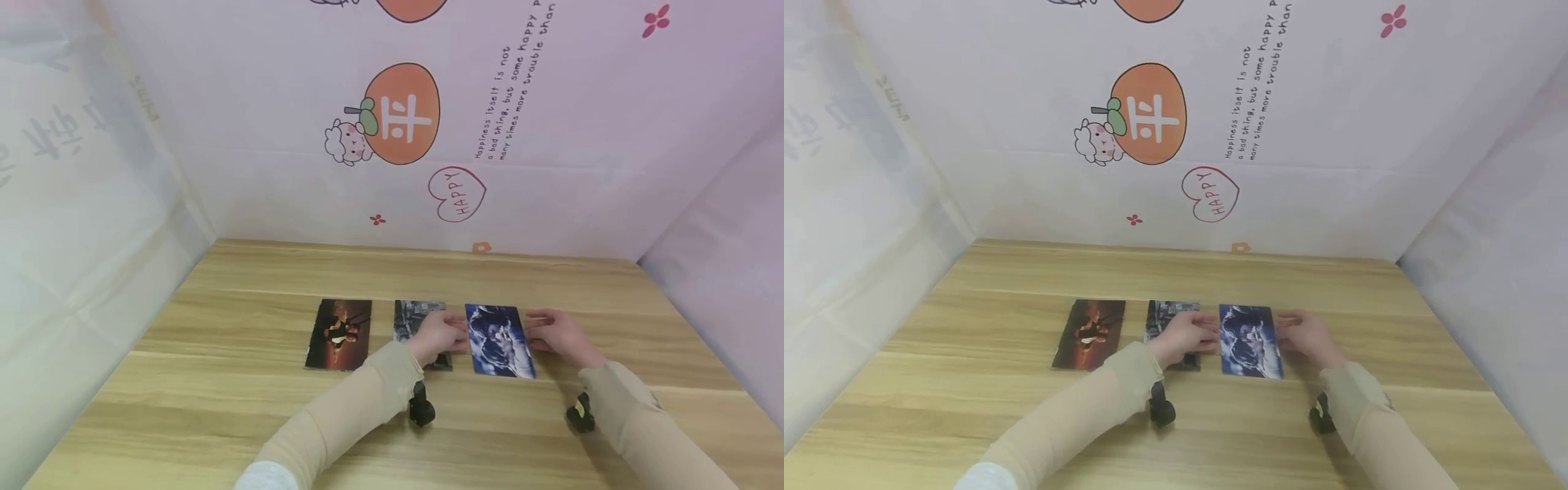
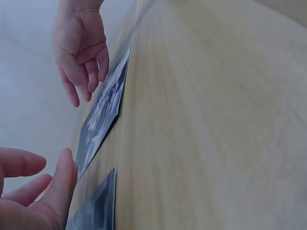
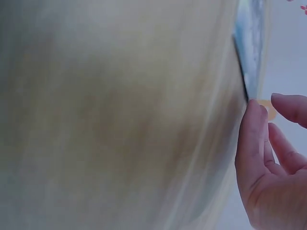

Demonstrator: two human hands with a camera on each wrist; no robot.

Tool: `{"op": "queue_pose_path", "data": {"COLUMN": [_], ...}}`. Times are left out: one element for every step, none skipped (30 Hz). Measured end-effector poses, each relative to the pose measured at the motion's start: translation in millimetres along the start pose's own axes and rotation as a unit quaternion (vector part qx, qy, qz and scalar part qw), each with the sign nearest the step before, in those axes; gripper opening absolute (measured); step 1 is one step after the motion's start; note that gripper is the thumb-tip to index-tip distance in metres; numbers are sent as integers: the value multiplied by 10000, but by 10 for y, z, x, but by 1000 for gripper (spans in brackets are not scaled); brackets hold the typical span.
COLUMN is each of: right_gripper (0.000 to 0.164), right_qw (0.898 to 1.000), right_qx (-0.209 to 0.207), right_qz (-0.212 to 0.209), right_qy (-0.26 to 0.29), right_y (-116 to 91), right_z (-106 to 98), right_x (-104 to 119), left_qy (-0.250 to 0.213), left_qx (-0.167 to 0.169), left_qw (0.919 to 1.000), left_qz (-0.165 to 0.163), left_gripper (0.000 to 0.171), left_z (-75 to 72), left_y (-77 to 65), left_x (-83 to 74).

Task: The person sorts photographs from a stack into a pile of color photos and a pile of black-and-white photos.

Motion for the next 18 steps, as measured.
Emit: {"op": "queue_pose_path", "data": {"right_gripper": [52,52,52,53,54,55,56,57,58,58,58,58,57,57,56,55,54,54], "right_qw": [10000,9998,9996,9994,9992,9990,9989,9990,9991,9992,9992,9993,9994,9993,9991,9988,9984,9978], "right_qx": [16,21,25,28,55,46,44,50,64,68,74,71,76,83,106,130,154,198], "right_qz": [-58,-114,-163,-208,-249,-266,-278,-273,-279,-285,-306,-312,-334,-360,-382,-397,-408,-405], "right_qy": [-47,-134,-208,-286,-309,-351,-376,-357,-319,-277,-233,-168,-88,4,124,246,364,480], "right_y": [-6,-18,-30,-41,-51,-60,-68,-75,-80,-82,-85,-85,-85,-86,-86,-87,-89,-90], "right_z": [4,-1,-2,-1,5,17,30,47,65,85,107,129,155,183,212,245,278,310], "right_x": [12,28,47,68,91,116,142,167,190,215,239,260,281,301,319,337,353,368], "left_qy": [-32,-62,-79,-84,-96,-98,-81,-46,-30,-26,-40,-52,-63,-79,-87,-99,-99,-87], "left_qx": [30,73,118,162,207,242,276,305,333,356,375,372,402,398,388,382,366,356], "left_qw": [10000,9999,9999,9998,9997,9996,9995,9994,9993,9991,9991,9990,9988,9988,9988,9987,9988,9988], "left_qz": [7,29,54,87,104,134,152,172,187,211,217,230,259,278,289,311,316,336], "left_gripper": [43,43,43,43,43,42,43,43,43,43,43,43,43,43,43,43,43,42], "left_z": [-9,-15,-23,-35,-50,-67,-88,-113,-141,-172,-205,-241,-279,-321,-362,-402,-442,-483], "left_y": [-10,-21,-33,-47,-64,-80,-99,-116,-134,-147,-161,-171,-188,-202,-217,-231,-250,-268], "left_x": [-6,-19,-30,-43,-55,-68,-82,-92,-100,-104,-107,-106,-107,-105,-102,-100,-101,-102]}}
Point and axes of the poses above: each hand's wrist, its own y-axis towards the middle knuckle, its own z-axis out of the palm, x = y × z, the point moved 3 cm from there along y, towards the middle knuckle, and after that the axes turned 2 degrees about y, right-handed, at the moved point
